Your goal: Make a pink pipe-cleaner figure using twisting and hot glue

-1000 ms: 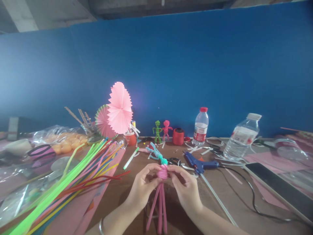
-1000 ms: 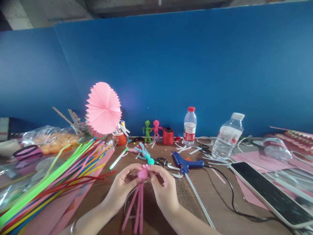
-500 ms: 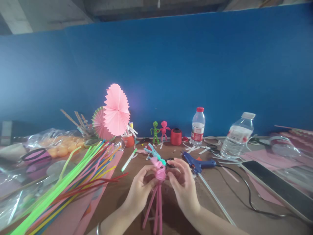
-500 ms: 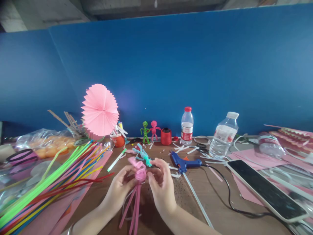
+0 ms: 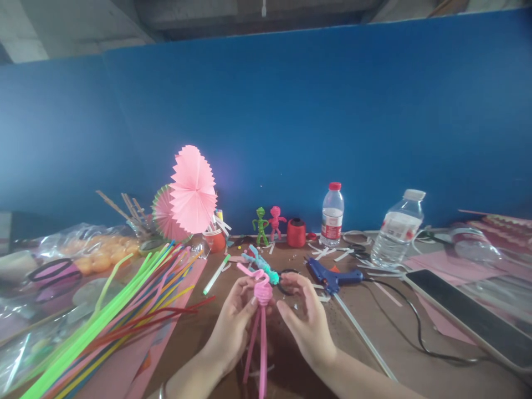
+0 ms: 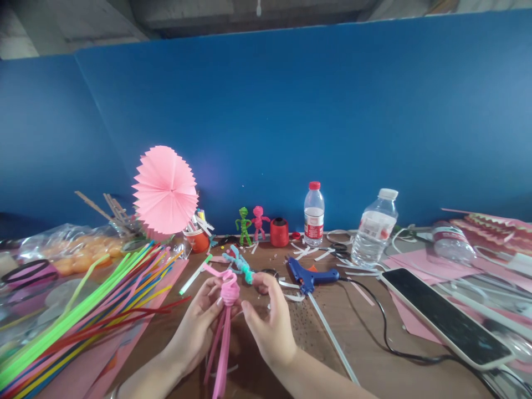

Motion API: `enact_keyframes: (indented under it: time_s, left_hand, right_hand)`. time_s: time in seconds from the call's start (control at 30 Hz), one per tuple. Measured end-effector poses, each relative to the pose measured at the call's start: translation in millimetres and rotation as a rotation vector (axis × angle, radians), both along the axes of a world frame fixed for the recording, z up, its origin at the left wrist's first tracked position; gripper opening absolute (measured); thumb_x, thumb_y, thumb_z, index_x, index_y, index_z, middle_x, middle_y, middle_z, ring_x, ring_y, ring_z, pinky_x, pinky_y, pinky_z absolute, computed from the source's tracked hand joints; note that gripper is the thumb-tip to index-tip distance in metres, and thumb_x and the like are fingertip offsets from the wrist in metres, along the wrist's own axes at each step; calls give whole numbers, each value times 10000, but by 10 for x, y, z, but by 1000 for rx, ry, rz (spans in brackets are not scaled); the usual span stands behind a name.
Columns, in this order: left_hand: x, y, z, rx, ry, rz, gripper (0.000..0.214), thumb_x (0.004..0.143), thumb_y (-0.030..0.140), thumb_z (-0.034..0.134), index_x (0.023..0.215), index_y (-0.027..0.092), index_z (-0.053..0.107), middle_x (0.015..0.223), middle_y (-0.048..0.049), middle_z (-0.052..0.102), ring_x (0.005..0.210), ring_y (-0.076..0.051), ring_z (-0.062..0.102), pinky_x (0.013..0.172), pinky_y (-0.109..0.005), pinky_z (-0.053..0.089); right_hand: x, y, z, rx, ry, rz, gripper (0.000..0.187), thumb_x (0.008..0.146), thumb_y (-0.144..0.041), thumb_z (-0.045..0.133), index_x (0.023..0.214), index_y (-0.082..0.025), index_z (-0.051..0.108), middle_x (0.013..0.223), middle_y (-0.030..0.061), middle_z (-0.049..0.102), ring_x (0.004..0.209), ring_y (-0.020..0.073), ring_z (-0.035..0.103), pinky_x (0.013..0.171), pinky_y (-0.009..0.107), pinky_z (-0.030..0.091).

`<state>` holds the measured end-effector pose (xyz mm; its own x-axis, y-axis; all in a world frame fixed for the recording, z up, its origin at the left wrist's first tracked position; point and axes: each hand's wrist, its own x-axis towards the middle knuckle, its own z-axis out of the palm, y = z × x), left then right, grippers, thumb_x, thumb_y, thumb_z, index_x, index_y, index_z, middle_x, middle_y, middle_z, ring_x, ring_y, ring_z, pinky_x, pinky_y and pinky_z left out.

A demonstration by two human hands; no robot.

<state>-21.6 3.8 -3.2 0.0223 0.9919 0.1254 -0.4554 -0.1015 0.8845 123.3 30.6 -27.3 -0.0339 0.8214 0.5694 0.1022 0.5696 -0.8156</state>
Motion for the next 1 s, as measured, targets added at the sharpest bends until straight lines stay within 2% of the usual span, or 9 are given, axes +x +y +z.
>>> enact_keyframes:
  time_s: [0.07, 0.17, 0.37, 0.53, 0.63, 0.8, 0.9, 1.0]
  left_hand:
    - [-9, 4, -12, -4, -11, -10, 115, 818, 162, 588, 906, 215, 536, 1012, -34, 624, 921, -184, 605, 791, -281, 458]
    - [-3, 7, -14, -24, -18, -50, 130, 818, 159, 589, 921, 222, 541, 983, -25, 639, 890, -166, 613, 760, -254, 456]
    - [42, -15, 38, -74, 20, -61, 123, 818, 173, 590, 932, 211, 564, 961, -34, 650, 807, -141, 617, 660, -219, 460]
    - [22, -13, -1, -71, 85, -38, 174, 769, 170, 646, 935, 179, 594, 903, -59, 675, 756, -153, 627, 635, -231, 468]
    - [3, 2, -30, -11, 186, 6, 186, 743, 169, 671, 916, 177, 603, 898, -58, 678, 810, -184, 629, 684, -266, 483]
    - [-7, -7, -29, 56, 370, 180, 287, 705, 190, 700, 963, 221, 579, 933, -31, 670, 833, -193, 631, 695, -268, 499]
    - [-14, -19, -21, 59, 463, 207, 268, 741, 228, 665, 990, 230, 568, 976, -38, 665, 806, -188, 640, 722, -291, 507]
    - [-33, -5, -13, 99, 475, 197, 228, 754, 232, 653, 968, 217, 578, 966, -45, 674, 886, -209, 631, 784, -305, 493]
  right_hand:
    - [-21, -15, 12, -41, -13, 79, 334, 753, -117, 584, 1066, -213, 521, 1010, 70, 614, 926, 211, 599, 830, 352, 495]
    - [-29, -43, 59, -25, -37, 145, 278, 752, -99, 589, 1003, -215, 574, 955, 51, 631, 870, 194, 612, 799, 315, 506]
    - [-4, -32, 105, -4, -53, 116, 230, 781, -115, 588, 981, -227, 600, 957, 46, 624, 861, 189, 604, 754, 292, 511]
    - [3, -32, 67, 29, -81, 98, 236, 804, -144, 581, 1015, -245, 613, 964, 53, 588, 873, 187, 592, 728, 273, 513]
    - [3, -40, 72, 30, -82, 109, 229, 814, -161, 578, 1017, -252, 632, 961, 54, 580, 875, 182, 596, 745, 269, 512]
    - [6, -43, 117, 3, -54, 99, 179, 802, -154, 588, 942, -237, 662, 912, 49, 606, 834, 183, 615, 733, 266, 519]
    - [4, -46, 120, -18, -37, 107, 175, 776, -126, 606, 906, -231, 657, 912, 47, 610, 835, 189, 616, 739, 276, 524]
    - [-11, -50, 100, -54, 47, 146, 279, 747, -100, 622, 991, -235, 608, 974, 56, 603, 869, 199, 616, 768, 303, 534]
